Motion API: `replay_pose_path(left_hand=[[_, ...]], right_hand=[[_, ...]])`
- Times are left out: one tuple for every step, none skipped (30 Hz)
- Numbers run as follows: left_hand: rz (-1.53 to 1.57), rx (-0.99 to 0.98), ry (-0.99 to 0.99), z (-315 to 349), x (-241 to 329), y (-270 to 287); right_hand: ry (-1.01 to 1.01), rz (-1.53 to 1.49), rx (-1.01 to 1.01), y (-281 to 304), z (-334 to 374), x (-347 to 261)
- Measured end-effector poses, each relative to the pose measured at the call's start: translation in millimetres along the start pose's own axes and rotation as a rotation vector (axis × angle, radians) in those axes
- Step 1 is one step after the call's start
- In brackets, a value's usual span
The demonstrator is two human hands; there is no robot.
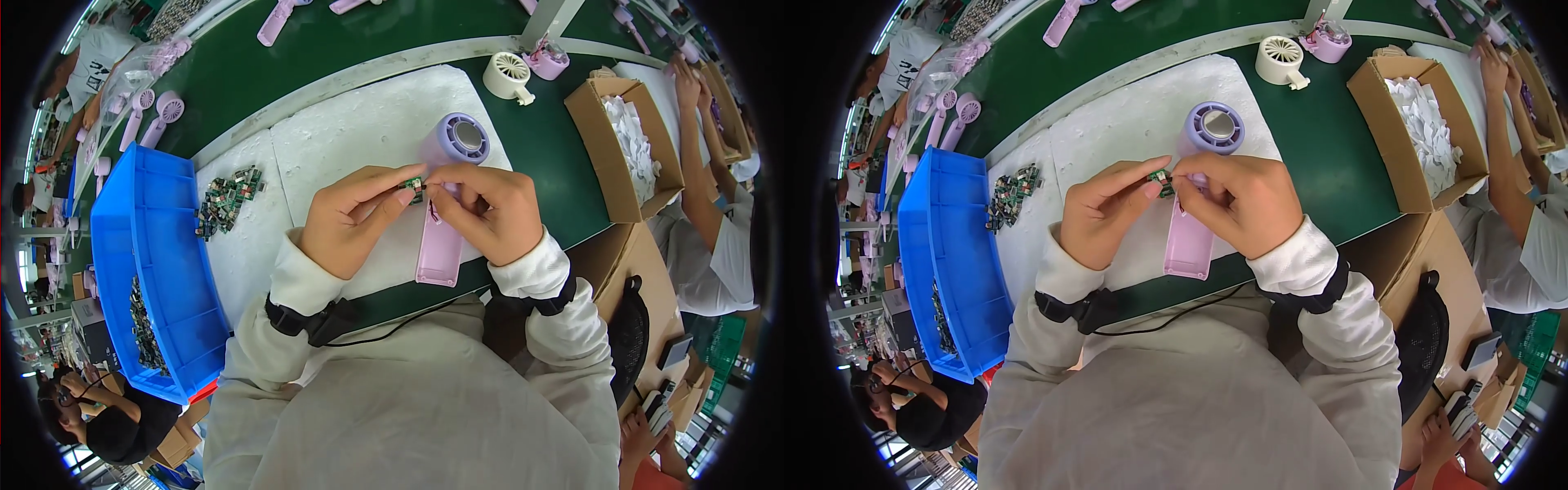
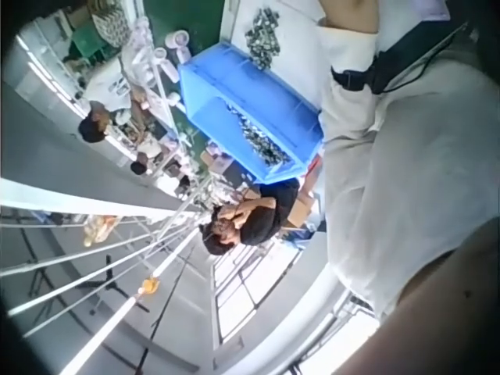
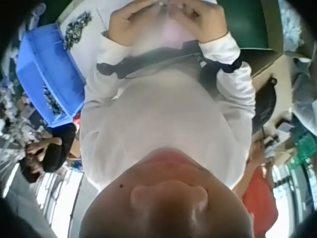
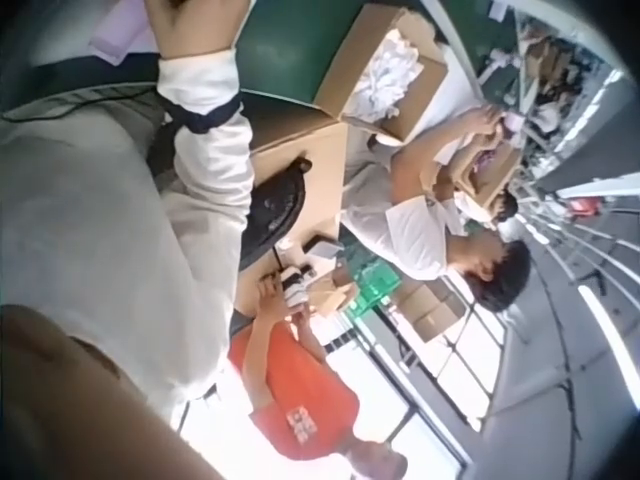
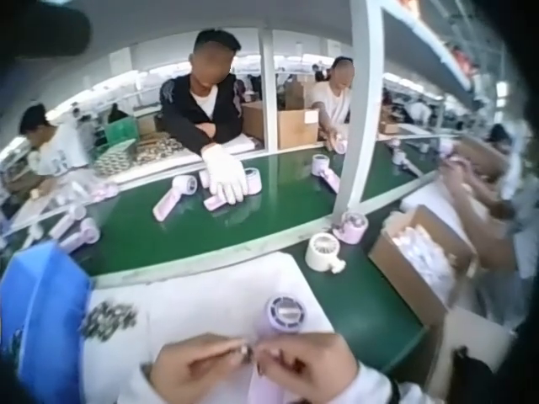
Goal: The person picks up a circuit board and a pink fan housing, connects a wire to the board, and fits the board into the housing. They then set the assembly aside and repeat the process with a new set of components.
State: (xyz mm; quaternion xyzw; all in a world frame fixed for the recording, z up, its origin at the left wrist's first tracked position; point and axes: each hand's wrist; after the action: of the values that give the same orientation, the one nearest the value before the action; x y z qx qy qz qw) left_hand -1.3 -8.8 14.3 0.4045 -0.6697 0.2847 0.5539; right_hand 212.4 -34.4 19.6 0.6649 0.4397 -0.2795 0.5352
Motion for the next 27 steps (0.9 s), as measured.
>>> replay_pose_path(left_hand=[[0.001,-0.001,0.001,-0.7,2.3,-1.1],[0.039,0.033,0.024,-1.3,5.2,-3.2],[0.077,0.067,0.047,-1.8,7.7,-5.3],[0.115,0.101,0.070,-1.8,8.6,-6.4],[0.116,0.101,0.070,-1.1,6.6,-6.0],[0.113,0.087,0.074,-0.1,2.0,-4.8],[0.109,0.072,0.077,0.8,-2.2,-3.0],[0.106,0.058,0.080,1.1,-4.1,-1.6],[0.105,0.057,0.080,2.1,-5.7,-0.1],[0.110,0.053,0.074,2.9,-6.8,1.2],[0.115,0.050,0.068,3.5,-7.4,2.4],[0.120,0.048,0.063,4.0,-8.0,3.1],[0.121,0.050,0.065,3.8,-8.4,4.1],[0.186,0.024,0.093,2.7,-8.8,5.4],[0.251,-0.003,0.121,1.4,-9.6,6.7],[0.317,-0.028,0.150,0.5,-10.8,7.5],[0.318,-0.026,0.156,0.3,-11.5,8.5],[0.307,-0.037,0.155,0.3,-12.2,9.5],[0.296,-0.048,0.154,0.5,-13.0,10.5],[0.285,-0.058,0.153,0.9,-13.7,11.7],[0.284,-0.054,0.159,1.3,-15.2,12.5],[0.271,-0.063,0.148,0.6,-17.6,13.1],[0.258,-0.071,0.135,-0.6,-18.2,12.8],[0.244,-0.080,0.121,-1.1,-17.9,12.2],[0.240,-0.073,0.119,-1.0,-17.1,10.8],[0.233,-0.043,0.114,-1.9,-14.7,7.8],[0.227,-0.011,0.105,-3.2,-12.9,4.8]], right_hand=[[0.010,0.006,-0.003,0.1,0.0,0.4],[0.020,0.012,-0.007,0.0,0.3,0.8],[0.030,0.019,-0.011,0.1,0.5,1.2],[0.030,0.019,-0.012,0.6,0.3,1.5],[0.036,0.028,-0.015,1.5,-0.1,1.8],[0.042,0.038,-0.018,2.5,-0.3,2.1],[0.049,0.046,-0.020,3.2,-0.3,2.0],[0.049,0.046,-0.020,3.5,0.3,2.0],[0.045,0.040,-0.023,3.7,1.0,2.1],[0.040,0.035,-0.027,3.9,1.7,2.3],[0.035,0.029,-0.030,4.3,2.4,2.5],[0.035,0.028,-0.033,6.0,2.8,3.5],[-0.001,0.000,-0.058,8.7,2.7,4.8],[-0.038,-0.028,-0.083,11.0,2.3,6.2],[-0.075,-0.056,-0.109,12.0,1.9,7.3],[-0.078,-0.058,-0.113,11.6,1.4,8.3],[-0.099,-0.101,-0.126,10.9,1.1,8.3],[-0.119,-0.145,-0.139,9.9,0.8,8.6],[-0.140,-0.189,-0.153,8.7,0.7,9.0],[-0.144,-0.193,-0.157,7.9,0.8,9.8],[-0.150,-0.176,-0.161,7.7,1.0,11.2],[-0.150,-0.156,-0.167,8.2,-0.3,12.7],[-0.148,-0.137,-0.172,8.4,-1.5,13.8],[-0.143,-0.139,-0.178,8.2,-2.0,14.6],[-0.157,-0.128,-0.157,8.0,-1.5,15.4],[-0.171,-0.115,-0.135,7.7,-0.8,15.5],[-0.181,-0.101,-0.114,7.2,-1.1,15.5]])
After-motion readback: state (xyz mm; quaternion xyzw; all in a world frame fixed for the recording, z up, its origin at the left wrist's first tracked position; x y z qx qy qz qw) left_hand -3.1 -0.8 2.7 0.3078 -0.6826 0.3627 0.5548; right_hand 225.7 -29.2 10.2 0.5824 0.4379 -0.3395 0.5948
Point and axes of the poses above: each hand's wrist, its own z-axis away from the middle knuckle, its own y-axis out of the back of the hand, x = y × z, and after that the axes turned 6 degrees about -y, right-handed
